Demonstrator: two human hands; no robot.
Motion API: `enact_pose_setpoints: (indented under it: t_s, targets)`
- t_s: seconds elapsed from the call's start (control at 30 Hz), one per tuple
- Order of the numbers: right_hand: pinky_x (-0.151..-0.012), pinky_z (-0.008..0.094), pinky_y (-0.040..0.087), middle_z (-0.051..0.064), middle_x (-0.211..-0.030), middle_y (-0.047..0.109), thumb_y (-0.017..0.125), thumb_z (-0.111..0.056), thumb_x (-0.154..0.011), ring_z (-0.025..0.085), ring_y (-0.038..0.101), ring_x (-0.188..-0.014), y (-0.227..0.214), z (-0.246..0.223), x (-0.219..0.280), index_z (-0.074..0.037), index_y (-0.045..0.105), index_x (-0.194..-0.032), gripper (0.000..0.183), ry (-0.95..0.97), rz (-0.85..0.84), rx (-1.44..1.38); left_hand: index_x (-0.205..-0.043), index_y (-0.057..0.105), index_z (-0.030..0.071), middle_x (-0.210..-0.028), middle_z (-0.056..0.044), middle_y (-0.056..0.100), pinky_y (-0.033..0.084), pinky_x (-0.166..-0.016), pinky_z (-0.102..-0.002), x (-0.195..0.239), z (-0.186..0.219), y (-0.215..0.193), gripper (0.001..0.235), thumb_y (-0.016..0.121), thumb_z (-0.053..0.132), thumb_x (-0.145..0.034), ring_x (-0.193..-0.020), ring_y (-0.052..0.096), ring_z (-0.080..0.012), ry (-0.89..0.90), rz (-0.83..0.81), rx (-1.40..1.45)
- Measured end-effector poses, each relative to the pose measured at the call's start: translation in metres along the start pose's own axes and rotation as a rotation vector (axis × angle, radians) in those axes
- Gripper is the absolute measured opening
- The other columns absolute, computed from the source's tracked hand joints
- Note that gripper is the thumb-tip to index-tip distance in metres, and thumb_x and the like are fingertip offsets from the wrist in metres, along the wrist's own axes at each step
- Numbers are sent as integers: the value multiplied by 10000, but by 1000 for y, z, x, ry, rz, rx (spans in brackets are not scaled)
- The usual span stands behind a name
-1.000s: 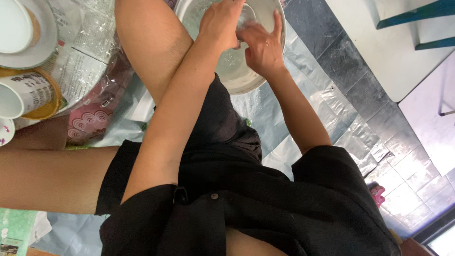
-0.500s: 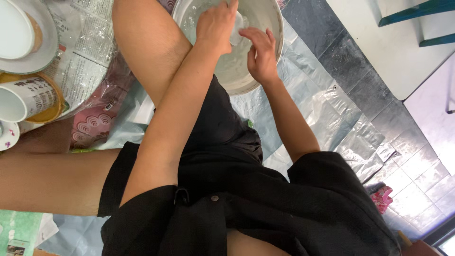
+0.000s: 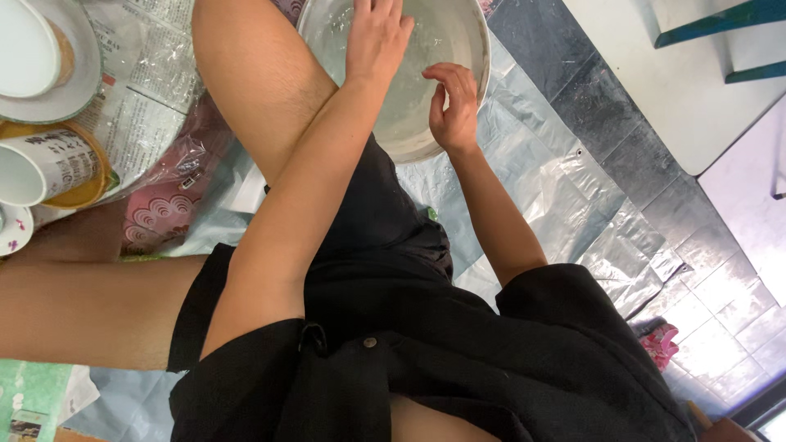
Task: The person washes various ceramic dishes, including cups, bowls, and plates, by hand in a bucket of water. They rinse each item and place it on a nearby surface covered with newspaper.
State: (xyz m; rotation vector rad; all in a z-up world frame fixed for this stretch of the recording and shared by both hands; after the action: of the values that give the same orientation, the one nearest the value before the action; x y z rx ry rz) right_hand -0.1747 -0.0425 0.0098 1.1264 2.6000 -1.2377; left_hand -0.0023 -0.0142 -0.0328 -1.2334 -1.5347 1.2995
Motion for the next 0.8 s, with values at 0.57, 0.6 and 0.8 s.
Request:
enact_pose_setpoints:
  t_s: [0.57, 0.6, 0.8]
  targets:
    - [-732, 322, 567, 101, -1121, 662, 556, 186, -893, 227, 681, -983, 1, 8, 8, -30, 659, -1123, 332, 93, 45, -110, -1293, 608, 184, -1049, -32, 646, 333, -1032, -604, 10, -5, -42, 528, 745, 219, -784, -1136, 558, -224, -30, 118, 195]
    - [-725, 315, 564, 98, -1130, 660, 557, 181, -901, 225, 686, -985, 3, 14, 4, -33, 658, -1129, 329, 100, 47, -110, -1309, 605, 175, -1083, -38, 647, 327, -1053, -586, 5, -9, -43, 517, 742, 206, -812, -1151, 562, -228, -23, 130, 227]
    - [-788, 305, 585, 130, -1325, 595, 665, 87, -878, 243, 659, -1077, 14, 28, 9, -49, 517, -1377, 538, 138, -46, -111, -1365, 546, 156, -1161, -96, 620, 421, -1003, -528, 13, -16, -64, 693, 824, 187, -731, -1144, 600, -268, -78, 0, 468]
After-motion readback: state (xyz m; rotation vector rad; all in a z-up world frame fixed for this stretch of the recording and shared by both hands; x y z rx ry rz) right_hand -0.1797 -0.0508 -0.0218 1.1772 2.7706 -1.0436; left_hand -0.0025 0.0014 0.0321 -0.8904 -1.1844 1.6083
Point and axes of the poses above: each hand's wrist, its own x-axis away from the middle knuckle, its own y-axis out of the palm, z = x × y, the point moved 2 cm from there along -x, towards the middle knuckle
